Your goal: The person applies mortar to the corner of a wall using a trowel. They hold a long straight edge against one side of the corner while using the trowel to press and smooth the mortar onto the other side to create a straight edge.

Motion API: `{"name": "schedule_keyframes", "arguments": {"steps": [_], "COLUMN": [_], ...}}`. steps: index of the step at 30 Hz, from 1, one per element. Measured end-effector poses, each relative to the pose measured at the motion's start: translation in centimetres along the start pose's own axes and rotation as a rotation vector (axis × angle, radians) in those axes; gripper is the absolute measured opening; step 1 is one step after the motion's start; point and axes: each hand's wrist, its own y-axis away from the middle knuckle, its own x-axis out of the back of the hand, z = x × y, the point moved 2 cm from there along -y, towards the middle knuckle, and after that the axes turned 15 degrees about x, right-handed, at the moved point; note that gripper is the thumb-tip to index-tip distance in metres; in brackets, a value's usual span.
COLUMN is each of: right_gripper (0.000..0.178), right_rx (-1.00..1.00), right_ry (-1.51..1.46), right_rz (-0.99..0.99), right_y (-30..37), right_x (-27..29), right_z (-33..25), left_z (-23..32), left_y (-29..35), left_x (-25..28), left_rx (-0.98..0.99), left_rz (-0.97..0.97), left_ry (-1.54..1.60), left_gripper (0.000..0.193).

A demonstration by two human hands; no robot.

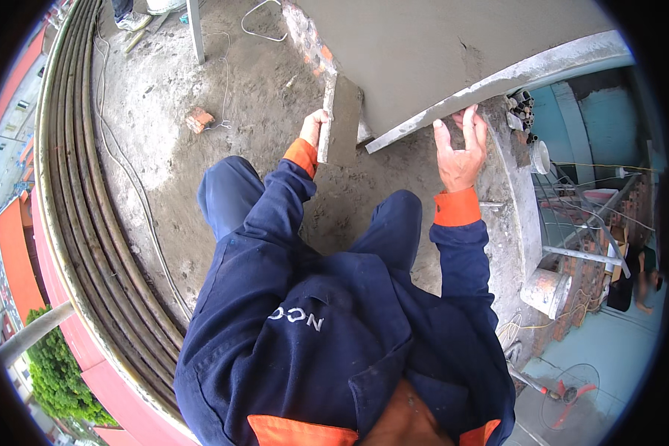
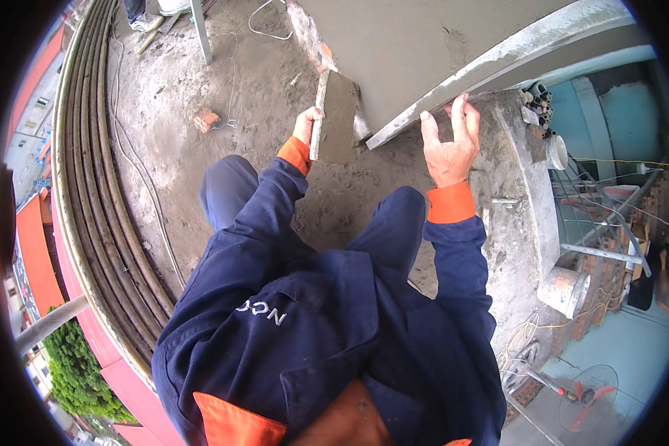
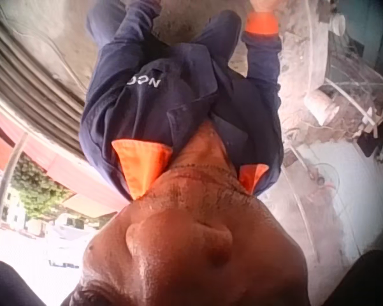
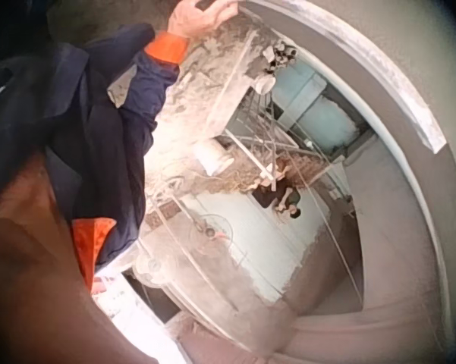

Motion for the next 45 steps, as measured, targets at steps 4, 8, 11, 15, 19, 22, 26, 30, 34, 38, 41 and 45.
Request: {"name": "schedule_keyframes", "arguments": {"steps": [4,8,11,15,19,22,26,30,34,38,41,45], "right_gripper": [0.064,0.065,0.063,0.061,0.053,0.049,0.051,0.054,0.056,0.058,0.059,0.057], "right_rx": [-0.046,-0.064,-0.071,-0.054,-0.024,0.013,0.036,0.086,0.084,0.063,0.065,0.078], "right_ry": [-0.043,-0.045,-0.060,-0.043,-0.041,-0.085,-0.151,-0.171,-0.205,-0.274,-0.280,-0.276], "right_rz": [0.053,0.033,0.055,0.074,0.064,0.055,0.017,-0.010,-0.037,-0.034,-0.037,-0.037], "right_y": [0.5,0.0,-0.2,-0.2,-0.7,-0.4,-0.3,-0.4,-0.7,-0.2,-0.3,-0.6], "right_x": [-0.2,-0.2,0.2,0.4,0.9,1.2,1.6,2.0,2.3,1.8,1.9,2.0], "right_z": [0.6,0.3,0.3,0.4,0.3,1.5,2.5,3.4,3.7,4.2,4.2,4.0], "left_z": [-1.7,-2.3,-3.2,-3.7,-4.6,-5.2,-4.5,-4.9,-5.7,-6.9,-5.7,-1.7], "left_y": [7.7,11.0,11.3,8.8,6.4,5.6,5.2,5.2,4.0,3.7,3.5,3.4], "left_x": [-8.0,-14.3,-19.3,-23.0,-23.6,-24.4,-24.7,-24.3,-21.6,-19.7,-20.9,-25.2], "left_rx": [-0.053,-0.334,-0.773,-1.018,-1.422,-1.589,-1.618,-1.621,-1.548,-1.509,-1.577,-1.650], "left_rz": [-0.243,-0.364,-0.123,-0.019,0.324,0.372,0.406,0.433,0.486,0.459,0.487,0.522], "left_ry": [0.006,-0.266,-0.558,-0.695,-1.052,-1.075,-1.106,-1.108,-1.161,-1.045,-1.041,-0.972], "left_gripper": [0.068,0.068,0.062,0.078,0.084,0.075,0.071,0.067,0.065,0.078,0.082,0.075]}}
